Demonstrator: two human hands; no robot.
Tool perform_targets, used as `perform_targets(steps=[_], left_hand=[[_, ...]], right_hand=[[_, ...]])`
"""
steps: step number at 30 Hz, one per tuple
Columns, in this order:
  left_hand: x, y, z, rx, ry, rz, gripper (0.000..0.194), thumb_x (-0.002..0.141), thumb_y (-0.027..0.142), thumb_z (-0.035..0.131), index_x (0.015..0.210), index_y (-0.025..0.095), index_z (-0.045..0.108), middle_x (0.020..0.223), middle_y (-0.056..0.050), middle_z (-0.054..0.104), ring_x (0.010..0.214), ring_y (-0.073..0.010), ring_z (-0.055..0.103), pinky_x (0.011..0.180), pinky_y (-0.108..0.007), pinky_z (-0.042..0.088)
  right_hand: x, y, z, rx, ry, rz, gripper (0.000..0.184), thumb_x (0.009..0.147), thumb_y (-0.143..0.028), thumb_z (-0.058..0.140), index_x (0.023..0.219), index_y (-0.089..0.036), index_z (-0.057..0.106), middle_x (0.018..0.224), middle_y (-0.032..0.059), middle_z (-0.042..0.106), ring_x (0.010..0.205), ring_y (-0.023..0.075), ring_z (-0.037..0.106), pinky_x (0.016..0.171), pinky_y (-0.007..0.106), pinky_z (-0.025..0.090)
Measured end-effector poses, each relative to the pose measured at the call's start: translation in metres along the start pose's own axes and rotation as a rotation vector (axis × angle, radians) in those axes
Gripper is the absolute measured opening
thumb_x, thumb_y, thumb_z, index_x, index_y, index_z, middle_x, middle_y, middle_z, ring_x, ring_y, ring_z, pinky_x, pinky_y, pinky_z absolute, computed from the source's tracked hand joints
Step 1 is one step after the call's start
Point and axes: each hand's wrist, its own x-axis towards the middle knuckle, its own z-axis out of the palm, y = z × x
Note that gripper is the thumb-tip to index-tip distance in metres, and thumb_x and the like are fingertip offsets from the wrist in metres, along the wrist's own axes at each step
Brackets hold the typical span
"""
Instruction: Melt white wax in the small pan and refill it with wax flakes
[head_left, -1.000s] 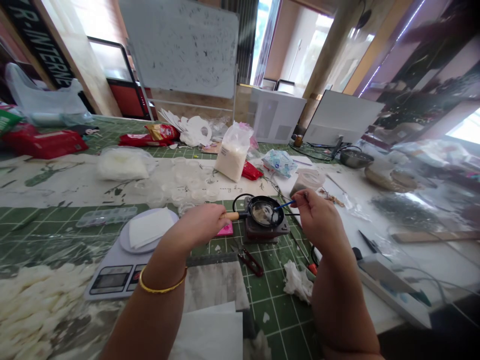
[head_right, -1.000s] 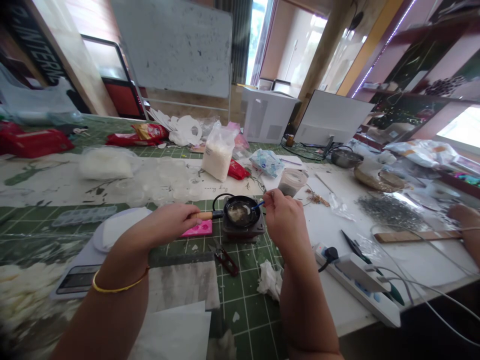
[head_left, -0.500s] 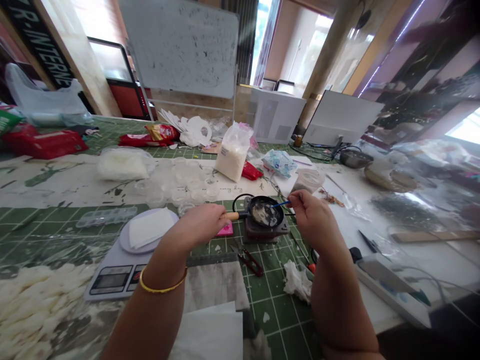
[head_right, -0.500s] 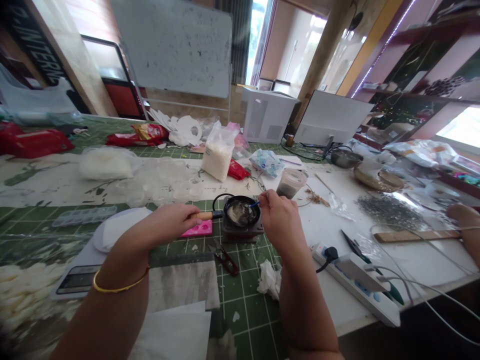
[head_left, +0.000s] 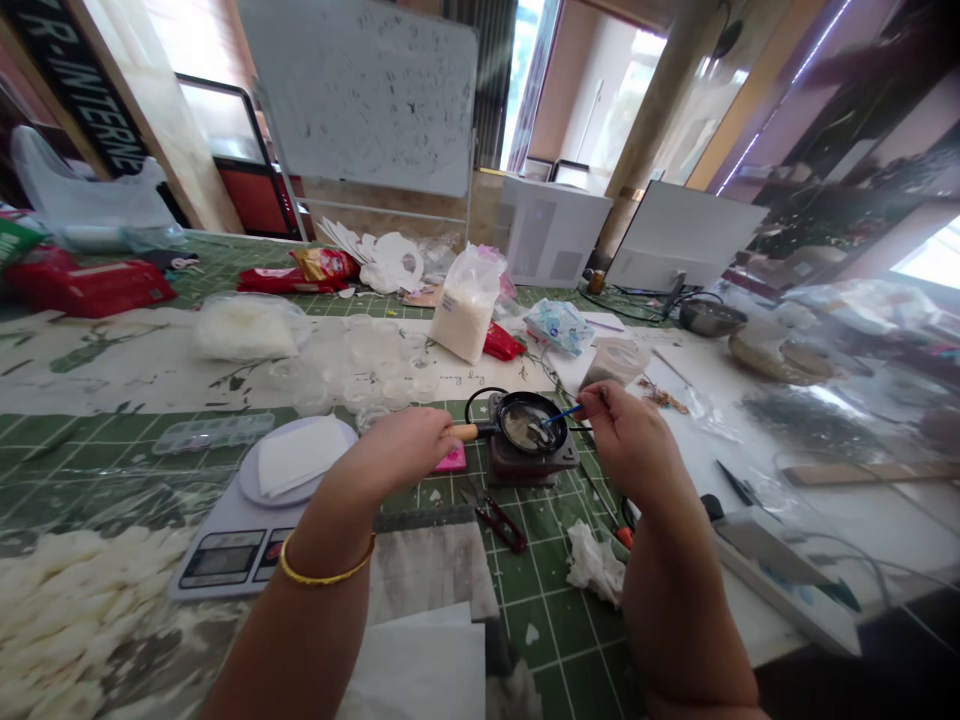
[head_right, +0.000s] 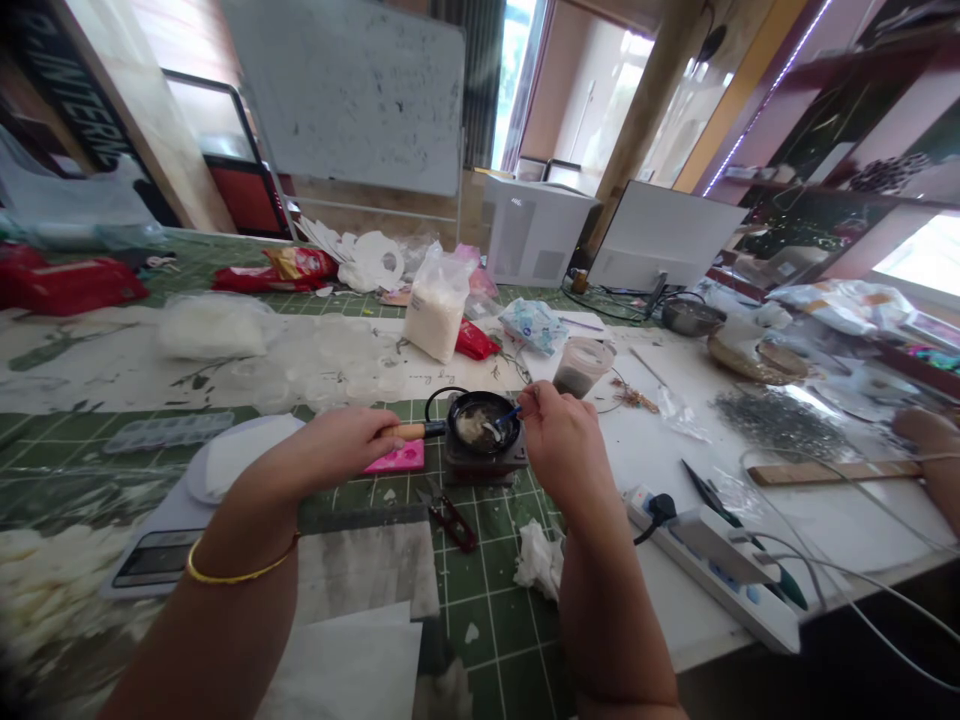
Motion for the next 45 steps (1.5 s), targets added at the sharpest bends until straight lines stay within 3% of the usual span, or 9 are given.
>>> perform_targets(steps=[16,23,26,30,34,38,42,45], left_hand=[[-0.001,0.0,0.0,-0.004,0.022,0.014,0.03,0.084,0.039,0.034,0.07,0.019,0.051,0.076,-0.005,0.06,0.065,-0.0169,0.053,0.055,-0.028,0.032],[0.0,-0.001,0.0,-0.005,0.01,0.01,0.031,0.083,0.041,0.035,0.072,0.018,0.053,0.075,-0.005,0.061,0.064,-0.0165,0.053,0.054,-0.027,0.032],[0.004,-0.002,0.002,-0.045,0.031,0.036,0.031,0.083,0.043,0.036,0.078,0.019,0.055,0.08,-0.005,0.062,0.068,-0.0174,0.054,0.056,-0.027,0.033],[0.01,-0.003,0.007,-0.1,0.055,0.1,0.036,0.083,0.047,0.035,0.085,0.019,0.058,0.087,-0.006,0.063,0.073,-0.0183,0.056,0.057,-0.027,0.034],[0.012,0.0,0.008,-0.089,0.051,0.077,0.039,0.083,0.048,0.034,0.08,0.018,0.059,0.087,-0.007,0.064,0.073,-0.0182,0.056,0.056,-0.026,0.034],[0.008,0.005,0.005,-0.094,0.053,0.071,0.038,0.083,0.046,0.034,0.077,0.018,0.058,0.086,-0.008,0.064,0.07,-0.0178,0.055,0.055,-0.026,0.033],[0.006,0.007,0.005,-0.107,0.057,0.071,0.038,0.084,0.046,0.033,0.076,0.018,0.058,0.085,-0.008,0.063,0.068,-0.018,0.055,0.054,-0.027,0.033],[0.006,0.006,0.006,-0.112,0.057,0.067,0.039,0.084,0.046,0.033,0.078,0.018,0.058,0.085,-0.008,0.064,0.069,-0.018,0.055,0.054,-0.027,0.033]], right_hand=[[-0.003,-0.002,-0.004,-0.013,-0.002,-0.02,0.022,0.088,-0.033,0.036,0.081,-0.02,0.053,0.071,0.0033,0.067,0.07,0.0194,0.058,0.069,0.031,0.036],[0.001,0.002,-0.003,0.047,0.011,0.043,0.022,0.086,-0.034,0.038,0.08,-0.021,0.055,0.07,0.0031,0.068,0.069,0.0189,0.059,0.068,0.031,0.038],[0.009,0.017,0.003,0.228,0.049,0.172,0.023,0.084,-0.04,0.043,0.082,-0.02,0.055,0.07,0.0028,0.068,0.069,0.0184,0.061,0.067,0.032,0.04],[0.015,0.048,0.018,0.742,0.084,0.347,0.024,0.07,-0.038,0.063,0.08,-0.018,0.055,0.063,0.0003,0.066,0.068,0.0164,0.063,0.071,0.032,0.045],[0.005,0.072,0.031,1.146,0.095,0.534,0.031,0.058,-0.032,0.074,0.079,-0.016,0.059,0.061,0.0001,0.066,0.062,0.014,0.063,0.069,0.03,0.051],[-0.014,0.077,0.045,1.248,0.116,0.688,0.029,0.053,-0.029,0.078,0.071,-0.015,0.06,0.062,0.0021,0.066,0.057,0.0138,0.063,0.059,0.027,0.054],[-0.024,0.072,0.061,1.275,0.121,0.71,0.028,0.056,-0.031,0.076,0.071,-0.015,0.059,0.06,0.0014,0.065,0.052,0.0126,0.061,0.054,0.025,0.054],[-0.025,0.074,0.067,1.271,0.202,0.715,0.028,0.059,-0.034,0.075,0.071,-0.017,0.056,0.056,-0.0013,0.063,0.05,0.0117,0.06,0.051,0.025,0.054]])
